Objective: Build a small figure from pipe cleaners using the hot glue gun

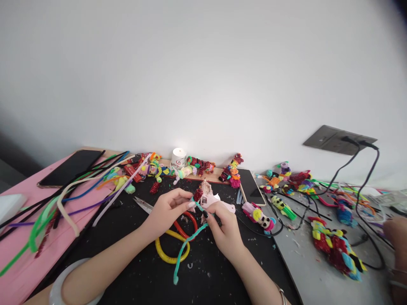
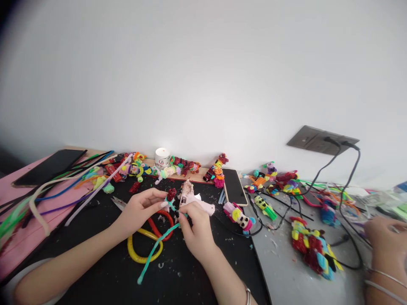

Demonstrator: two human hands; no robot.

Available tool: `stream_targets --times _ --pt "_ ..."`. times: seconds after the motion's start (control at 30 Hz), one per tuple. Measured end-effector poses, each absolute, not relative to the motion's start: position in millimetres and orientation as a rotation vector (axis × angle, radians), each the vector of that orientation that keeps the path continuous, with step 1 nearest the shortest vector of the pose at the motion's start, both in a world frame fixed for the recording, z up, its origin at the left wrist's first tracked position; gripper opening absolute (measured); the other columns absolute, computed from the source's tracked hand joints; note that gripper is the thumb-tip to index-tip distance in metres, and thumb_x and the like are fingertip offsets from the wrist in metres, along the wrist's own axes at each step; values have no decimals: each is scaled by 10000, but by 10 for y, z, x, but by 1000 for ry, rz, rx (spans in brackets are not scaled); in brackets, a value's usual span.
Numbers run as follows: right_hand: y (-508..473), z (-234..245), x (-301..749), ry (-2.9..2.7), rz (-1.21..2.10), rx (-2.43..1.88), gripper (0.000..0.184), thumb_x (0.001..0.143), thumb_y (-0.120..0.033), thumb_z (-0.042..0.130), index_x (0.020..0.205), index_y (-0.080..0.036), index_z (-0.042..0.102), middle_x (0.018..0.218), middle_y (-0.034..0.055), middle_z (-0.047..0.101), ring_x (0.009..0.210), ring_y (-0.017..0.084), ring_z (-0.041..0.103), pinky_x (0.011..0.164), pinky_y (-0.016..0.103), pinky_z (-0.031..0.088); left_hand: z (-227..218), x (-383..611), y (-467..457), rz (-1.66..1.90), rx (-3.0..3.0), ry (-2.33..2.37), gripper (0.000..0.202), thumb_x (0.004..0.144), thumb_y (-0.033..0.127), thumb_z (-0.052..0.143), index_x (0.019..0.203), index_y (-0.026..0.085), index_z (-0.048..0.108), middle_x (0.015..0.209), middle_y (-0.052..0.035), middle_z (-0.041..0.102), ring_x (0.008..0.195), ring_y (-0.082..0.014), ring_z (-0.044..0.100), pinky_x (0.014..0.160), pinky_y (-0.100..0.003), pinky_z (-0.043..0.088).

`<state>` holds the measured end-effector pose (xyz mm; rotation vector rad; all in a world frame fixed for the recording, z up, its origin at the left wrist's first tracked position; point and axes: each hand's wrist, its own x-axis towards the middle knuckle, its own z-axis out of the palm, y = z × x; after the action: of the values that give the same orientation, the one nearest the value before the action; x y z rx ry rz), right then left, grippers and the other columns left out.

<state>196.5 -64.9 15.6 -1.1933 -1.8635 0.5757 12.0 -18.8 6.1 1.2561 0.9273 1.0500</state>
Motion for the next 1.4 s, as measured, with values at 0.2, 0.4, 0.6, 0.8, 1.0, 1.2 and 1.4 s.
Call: stream_targets --times 0.2,0.4,0.6,0.8,1.0,1.2,1.4 --pt "-633 119 1973 -1728 798 -1252 170 880 -235 489 748 -205 591 689 15 618 620 164 547 588 263 410 41 105 -157 952 1084 742 171 735 262 715 856 165 641 724 -14 701 660 -148 654 693 -291 525" --pt "-606 118 1956 -1536 960 -1261 160 839 -297 548 721 -202 601 627 -4 580 539 145 494 513 250 372 25 101 -162 882 996 684 195 754 262 704 900 153 633 761 -12 679 654 -116 625 658 -244 498" --pt "-592 126 1957 -1425 1098 -1199 183 822 -368 578 738 -206 589 624 -7 610 542 146 538 520 252 413 57 106 -178 833 946 669 221 743 274 717 901 140 642 765 -20 661 662 -116 614 673 -251 498" --pt "-578 124 1964 -1369 1140 -1173 194 805 -377 611 733 -199 585 575 -25 585 510 127 517 510 242 407 50 107 -195 805 904 619 210 743 278 723 895 153 650 744 -9 650 639 -107 602 669 -255 503" --pt "-571 142 1969 -1307 1184 -1166 222 770 -401 650 719 -198 574 551 -38 571 492 122 518 503 238 418 75 107 -201 759 862 600 221 735 279 731 904 155 659 757 -20 651 655 -112 599 689 -273 509" --pt "-562 136 1965 -1257 1232 -1130 211 760 -374 669 722 -193 567 558 -39 571 493 115 514 503 232 412 106 104 -207 713 876 554 206 752 283 716 898 146 671 765 -25 640 657 -106 586 683 -265 504" --pt "-566 118 1965 -1235 1215 -1129 208 754 -374 671 743 -195 565 593 -30 577 512 117 517 508 237 425 131 114 -215 692 851 560 231 728 272 739 893 126 670 784 -39 639 677 -111 586 689 -255 498"
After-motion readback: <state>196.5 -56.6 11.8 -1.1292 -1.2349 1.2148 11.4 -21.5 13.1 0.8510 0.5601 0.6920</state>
